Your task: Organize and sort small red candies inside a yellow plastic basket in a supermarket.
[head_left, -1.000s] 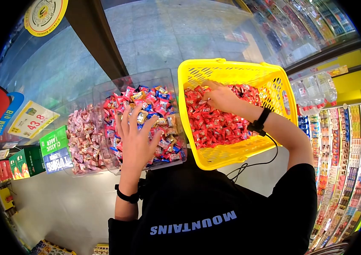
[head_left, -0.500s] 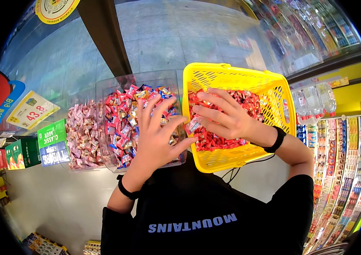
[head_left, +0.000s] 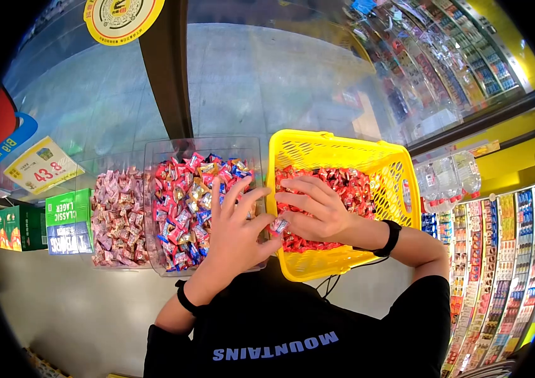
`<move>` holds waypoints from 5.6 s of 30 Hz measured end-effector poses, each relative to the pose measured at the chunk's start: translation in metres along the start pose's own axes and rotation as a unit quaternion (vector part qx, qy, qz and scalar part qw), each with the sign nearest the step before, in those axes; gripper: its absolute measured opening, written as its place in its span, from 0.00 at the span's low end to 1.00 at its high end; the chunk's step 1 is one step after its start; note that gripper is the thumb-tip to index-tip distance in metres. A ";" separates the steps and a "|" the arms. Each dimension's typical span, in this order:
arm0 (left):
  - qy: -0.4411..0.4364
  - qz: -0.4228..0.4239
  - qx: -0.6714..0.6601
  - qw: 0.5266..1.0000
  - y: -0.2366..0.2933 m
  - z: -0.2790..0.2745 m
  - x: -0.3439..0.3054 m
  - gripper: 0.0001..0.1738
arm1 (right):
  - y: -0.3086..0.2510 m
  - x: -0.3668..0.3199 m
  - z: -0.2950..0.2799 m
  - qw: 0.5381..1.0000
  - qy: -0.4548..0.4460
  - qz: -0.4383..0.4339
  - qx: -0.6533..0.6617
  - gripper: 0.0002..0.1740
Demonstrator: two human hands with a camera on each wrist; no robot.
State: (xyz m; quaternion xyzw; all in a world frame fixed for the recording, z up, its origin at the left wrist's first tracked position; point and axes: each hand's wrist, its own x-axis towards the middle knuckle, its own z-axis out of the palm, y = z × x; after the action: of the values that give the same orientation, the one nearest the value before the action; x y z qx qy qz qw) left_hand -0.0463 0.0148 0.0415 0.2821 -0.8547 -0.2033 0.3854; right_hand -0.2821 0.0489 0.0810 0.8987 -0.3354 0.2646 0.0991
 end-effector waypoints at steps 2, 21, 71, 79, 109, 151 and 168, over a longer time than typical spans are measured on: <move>0.036 -0.013 0.002 0.999 -0.005 -0.004 -0.003 0.10 | 0.001 -0.002 0.001 0.998 -0.017 0.052 0.017 0.10; -0.014 -0.114 0.154 0.981 -0.055 -0.012 -0.053 0.21 | 0.073 -0.156 0.090 0.904 -0.273 0.267 -0.193 0.18; -0.019 -0.055 0.137 0.989 -0.051 -0.017 -0.035 0.18 | 0.065 -0.145 0.103 0.890 -0.209 0.401 -0.062 0.14; -0.015 -0.025 0.104 0.994 -0.032 -0.014 -0.020 0.17 | 0.072 -0.123 0.083 0.880 -0.217 0.421 -0.014 0.12; -0.036 -0.086 0.157 0.983 -0.053 -0.010 -0.052 0.27 | 0.073 -0.138 0.087 0.922 -0.308 0.120 -0.203 0.16; -0.055 -0.082 0.220 0.970 -0.044 -0.015 -0.039 0.29 | 0.066 -0.104 0.062 0.942 -0.261 0.086 -0.190 0.11; -0.062 -0.065 0.155 0.984 -0.033 -0.007 -0.028 0.31 | 0.065 -0.116 0.084 0.933 -0.277 0.116 -0.197 0.06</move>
State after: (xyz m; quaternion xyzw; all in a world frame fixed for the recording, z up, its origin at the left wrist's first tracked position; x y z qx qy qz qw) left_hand -0.0148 0.0067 0.0122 0.3804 -0.8779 -0.1097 0.2694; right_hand -0.3643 0.0334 -0.0519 0.8537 -0.4967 -0.0562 0.1459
